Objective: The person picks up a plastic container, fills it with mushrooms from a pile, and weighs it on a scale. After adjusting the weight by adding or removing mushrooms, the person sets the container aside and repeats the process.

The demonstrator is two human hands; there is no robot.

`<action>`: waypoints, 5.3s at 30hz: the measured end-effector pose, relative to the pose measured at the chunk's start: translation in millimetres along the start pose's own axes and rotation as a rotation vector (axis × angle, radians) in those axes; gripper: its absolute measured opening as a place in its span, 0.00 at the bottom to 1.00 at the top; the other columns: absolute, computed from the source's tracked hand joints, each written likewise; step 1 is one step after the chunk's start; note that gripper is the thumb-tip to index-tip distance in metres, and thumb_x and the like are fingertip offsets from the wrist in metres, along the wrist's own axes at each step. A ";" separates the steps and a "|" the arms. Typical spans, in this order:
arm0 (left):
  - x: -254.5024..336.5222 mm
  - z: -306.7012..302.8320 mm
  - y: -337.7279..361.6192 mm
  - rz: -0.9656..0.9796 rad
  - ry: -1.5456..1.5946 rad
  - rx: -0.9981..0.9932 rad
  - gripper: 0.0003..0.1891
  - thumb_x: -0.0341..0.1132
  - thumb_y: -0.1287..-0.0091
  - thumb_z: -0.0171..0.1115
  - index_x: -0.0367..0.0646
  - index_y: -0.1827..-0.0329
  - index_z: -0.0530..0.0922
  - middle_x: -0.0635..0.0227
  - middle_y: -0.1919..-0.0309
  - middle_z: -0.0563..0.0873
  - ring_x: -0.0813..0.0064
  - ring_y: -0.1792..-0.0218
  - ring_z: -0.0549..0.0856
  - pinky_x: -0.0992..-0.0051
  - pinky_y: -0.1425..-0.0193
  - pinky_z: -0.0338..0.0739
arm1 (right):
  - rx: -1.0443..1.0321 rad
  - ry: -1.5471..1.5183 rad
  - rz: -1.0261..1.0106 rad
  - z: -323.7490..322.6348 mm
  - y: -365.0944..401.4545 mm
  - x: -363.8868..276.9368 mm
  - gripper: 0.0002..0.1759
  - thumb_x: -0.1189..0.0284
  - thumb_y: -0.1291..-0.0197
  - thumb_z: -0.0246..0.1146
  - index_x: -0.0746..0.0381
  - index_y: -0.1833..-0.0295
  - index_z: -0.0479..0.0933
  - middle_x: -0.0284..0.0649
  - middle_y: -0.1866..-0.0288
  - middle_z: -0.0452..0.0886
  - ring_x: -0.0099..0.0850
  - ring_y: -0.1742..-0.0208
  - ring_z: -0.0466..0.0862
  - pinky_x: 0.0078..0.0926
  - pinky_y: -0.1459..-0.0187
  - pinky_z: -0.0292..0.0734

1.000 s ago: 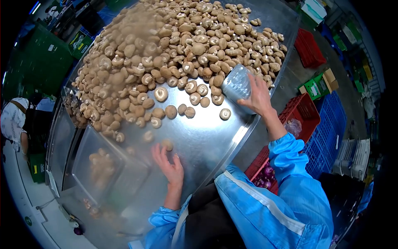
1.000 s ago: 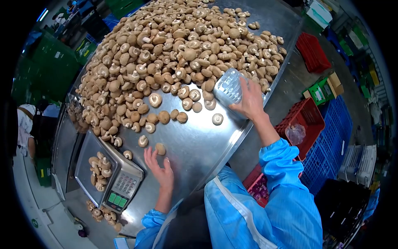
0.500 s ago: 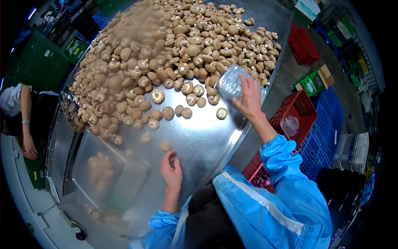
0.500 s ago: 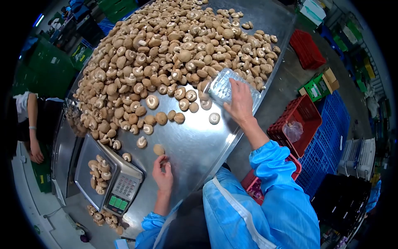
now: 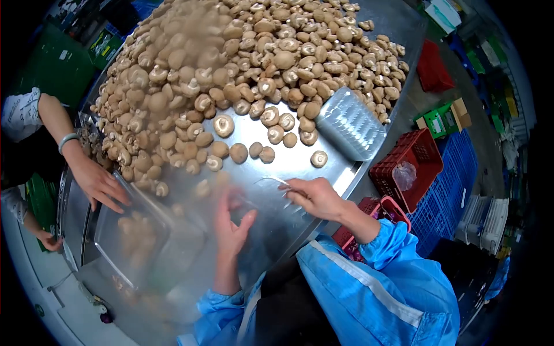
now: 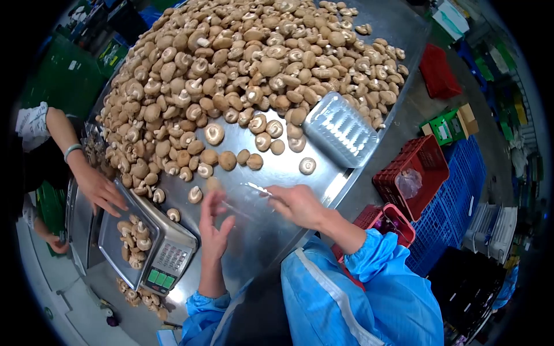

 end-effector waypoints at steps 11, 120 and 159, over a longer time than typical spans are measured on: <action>-62.2 -13.5 40.1 -0.472 0.249 -0.031 0.07 0.29 0.26 0.60 0.38 0.49 0.76 0.64 0.68 0.86 0.81 0.79 0.83 0.85 0.80 0.73 | -0.603 -0.350 0.246 32.8 -29.9 -3.9 0.15 0.70 0.34 0.64 0.69 0.47 0.80 0.39 0.69 0.87 0.25 0.72 0.87 0.24 0.68 0.81; -55.3 -334.5 135.5 -0.070 -0.617 0.960 0.23 0.38 0.28 0.61 0.38 0.33 0.73 0.54 0.36 0.78 0.57 0.36 0.77 0.60 0.34 0.74 | -0.113 0.019 -0.594 205.8 -167.2 -211.2 0.25 0.73 0.44 0.67 0.65 0.40 0.71 0.51 0.44 0.78 0.51 0.46 0.82 0.39 0.46 0.79; -48.8 -323.2 105.9 0.080 -0.519 1.001 0.22 0.35 0.24 0.45 0.35 0.31 0.73 0.55 0.31 0.75 0.63 0.31 0.74 0.64 0.25 0.64 | 0.254 0.251 -0.377 228.1 -194.9 -104.8 0.24 0.73 0.39 0.66 0.62 0.36 0.74 0.50 0.36 0.73 0.50 0.36 0.74 0.41 0.34 0.70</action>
Point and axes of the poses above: each hand's wrist, its own y-axis away from the middle knuckle, its own z-axis out of the palm, x = y × z, the point moved 3 cm from there along -y, towards the middle knuckle
